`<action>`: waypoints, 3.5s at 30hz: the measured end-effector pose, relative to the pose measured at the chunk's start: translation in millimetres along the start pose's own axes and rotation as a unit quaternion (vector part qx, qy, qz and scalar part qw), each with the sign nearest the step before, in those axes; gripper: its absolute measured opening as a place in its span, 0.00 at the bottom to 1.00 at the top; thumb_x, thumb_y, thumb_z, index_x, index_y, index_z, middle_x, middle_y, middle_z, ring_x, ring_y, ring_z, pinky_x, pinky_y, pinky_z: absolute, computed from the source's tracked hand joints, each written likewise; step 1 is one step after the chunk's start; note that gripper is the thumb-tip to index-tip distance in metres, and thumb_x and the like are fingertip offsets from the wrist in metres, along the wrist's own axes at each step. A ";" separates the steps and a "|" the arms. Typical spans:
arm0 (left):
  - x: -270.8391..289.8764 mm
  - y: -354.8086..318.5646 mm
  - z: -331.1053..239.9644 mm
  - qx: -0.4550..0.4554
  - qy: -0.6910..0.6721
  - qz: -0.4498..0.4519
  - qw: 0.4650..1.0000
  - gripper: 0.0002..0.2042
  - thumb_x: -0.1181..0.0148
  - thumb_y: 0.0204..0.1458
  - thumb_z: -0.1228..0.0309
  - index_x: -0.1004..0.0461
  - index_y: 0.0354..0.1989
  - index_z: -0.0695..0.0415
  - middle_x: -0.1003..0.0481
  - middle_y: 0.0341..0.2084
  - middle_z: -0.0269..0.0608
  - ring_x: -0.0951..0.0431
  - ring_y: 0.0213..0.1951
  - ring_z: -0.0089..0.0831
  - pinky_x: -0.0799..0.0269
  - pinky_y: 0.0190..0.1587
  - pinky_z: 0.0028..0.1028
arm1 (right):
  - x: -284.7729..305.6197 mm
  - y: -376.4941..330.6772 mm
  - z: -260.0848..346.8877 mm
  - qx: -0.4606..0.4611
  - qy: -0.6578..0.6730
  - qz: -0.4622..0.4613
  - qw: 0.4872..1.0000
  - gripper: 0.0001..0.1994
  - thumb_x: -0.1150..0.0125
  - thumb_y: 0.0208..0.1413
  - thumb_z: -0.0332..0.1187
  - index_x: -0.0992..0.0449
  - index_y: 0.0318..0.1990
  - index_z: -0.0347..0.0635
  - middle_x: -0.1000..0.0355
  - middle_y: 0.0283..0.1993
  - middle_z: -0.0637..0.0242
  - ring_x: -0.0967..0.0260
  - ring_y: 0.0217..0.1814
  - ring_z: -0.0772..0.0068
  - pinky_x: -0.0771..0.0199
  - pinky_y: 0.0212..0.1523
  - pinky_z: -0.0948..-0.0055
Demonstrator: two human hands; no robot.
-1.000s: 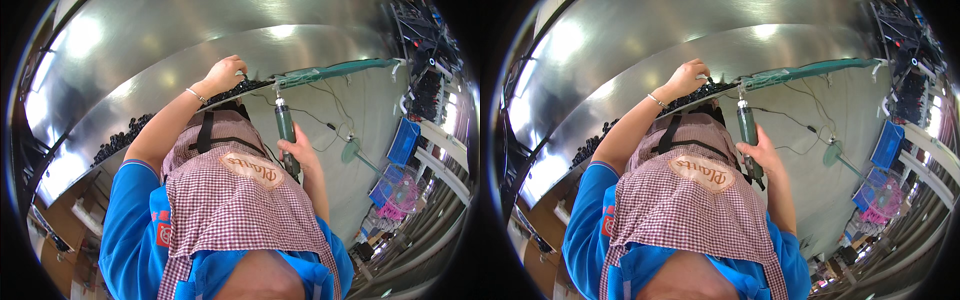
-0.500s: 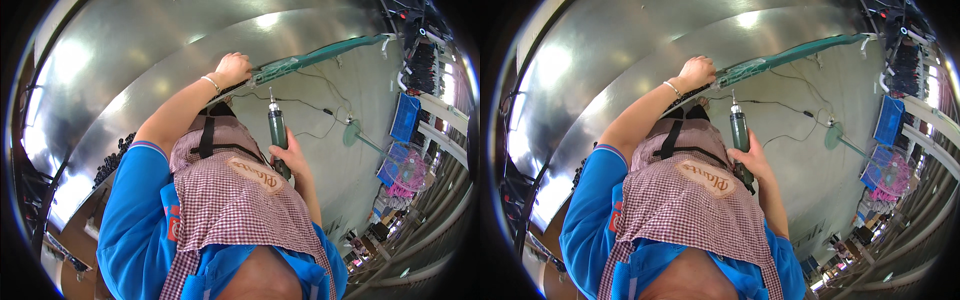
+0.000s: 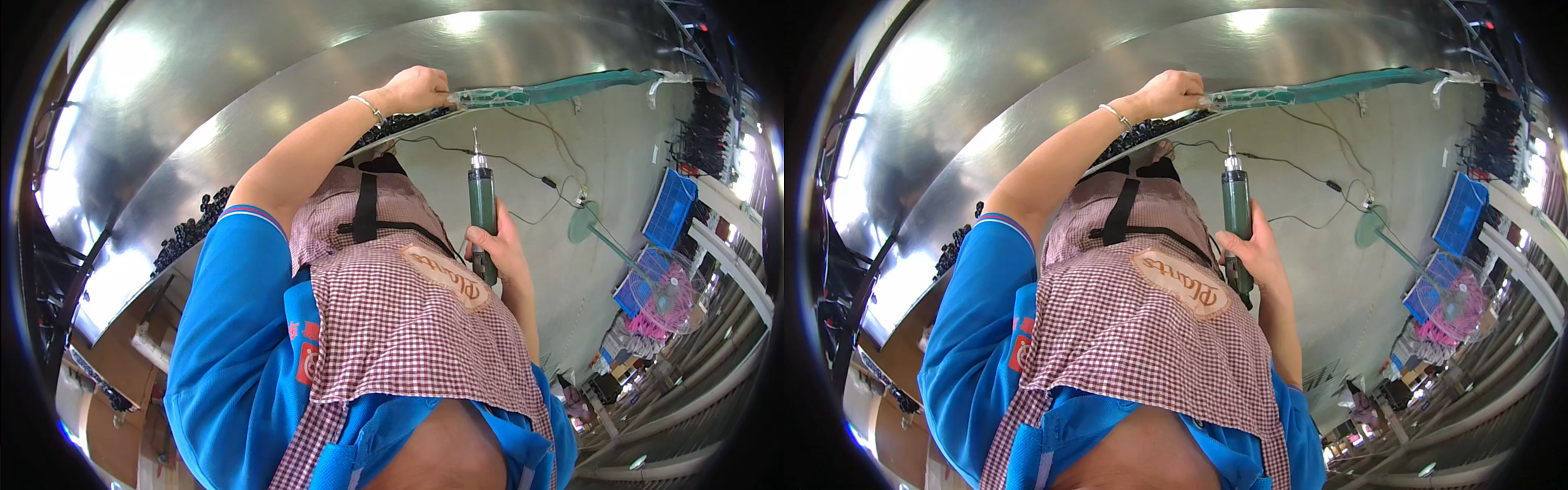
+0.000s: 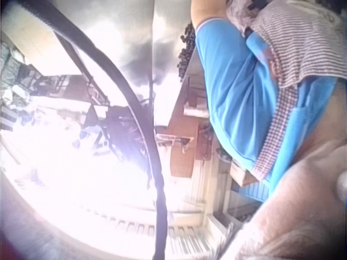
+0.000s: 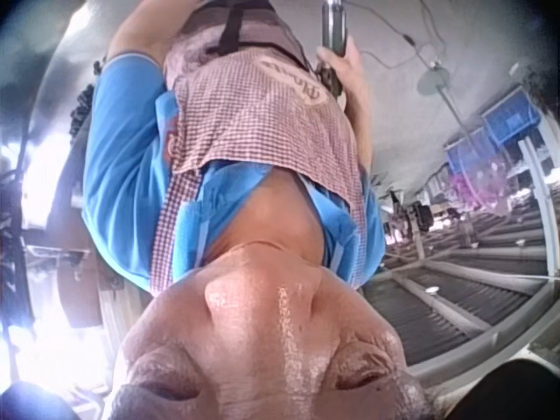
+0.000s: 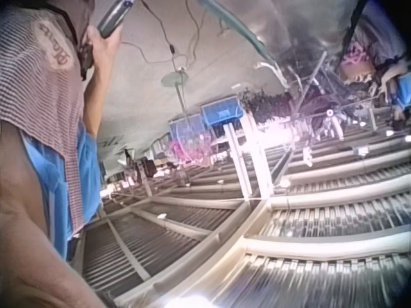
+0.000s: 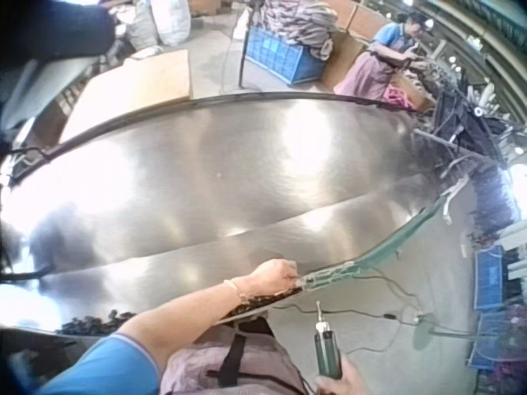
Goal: The person assembles a stroller frame on a metal workbench, using a cordless electric screwdriver to fasten screws into various joints. They repeatedly pick up screws from the bench, position the frame, and tighten fasteners at multiple locations.
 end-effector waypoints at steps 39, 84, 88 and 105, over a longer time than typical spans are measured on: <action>183.7 -381.0 86.4 0.377 0.002 -0.260 0.889 0.06 0.35 0.48 0.77 0.22 0.34 0.63 0.22 0.27 0.35 0.24 0.31 0.21 0.26 0.39 0.24 | -64.4 38.2 23.9 0.119 -0.222 0.127 0.959 0.49 0.21 0.37 0.40 0.44 0.67 0.36 0.33 0.58 0.59 0.34 0.57 0.65 0.33 0.58 0.66; 209.1 -306.6 -85.7 0.028 -0.427 -0.243 0.870 0.08 0.38 0.57 0.69 0.29 0.33 0.61 0.24 0.33 0.42 0.24 0.37 0.31 0.25 0.47 0.32 | -209.0 4.9 126.4 0.083 -0.180 0.513 0.835 0.44 0.23 0.39 0.34 0.43 0.64 0.38 0.30 0.39 0.63 0.27 0.39 0.71 0.25 0.41 0.72; 215.8 -267.9 -99.7 0.056 -0.425 -0.174 0.887 0.09 0.36 0.56 0.68 0.30 0.32 0.59 0.23 0.33 0.44 0.23 0.37 0.31 0.26 0.45 0.31 | -191.6 -0.6 122.2 0.041 -0.062 0.522 0.850 0.39 0.25 0.42 0.29 0.42 0.62 0.37 0.33 0.30 0.71 0.31 0.25 0.81 0.29 0.25 0.78; 113.3 102.4 -351.3 -0.303 -0.067 -0.246 0.918 0.28 0.32 0.48 0.75 0.34 0.59 0.61 0.27 0.48 0.49 0.24 0.50 0.38 0.26 0.54 0.34 | 77.4 -79.5 86.3 0.323 0.357 0.182 0.857 0.57 0.19 0.34 0.39 0.53 0.72 0.41 0.31 0.33 0.53 0.28 0.21 0.62 0.28 0.20 0.70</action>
Point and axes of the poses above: each hand's wrist, its own y-axis towards the middle knuckle, its own x-axis out of the back of the hand, z = x × y, the point moved 7 cm from there along y, towards the middle knuckle
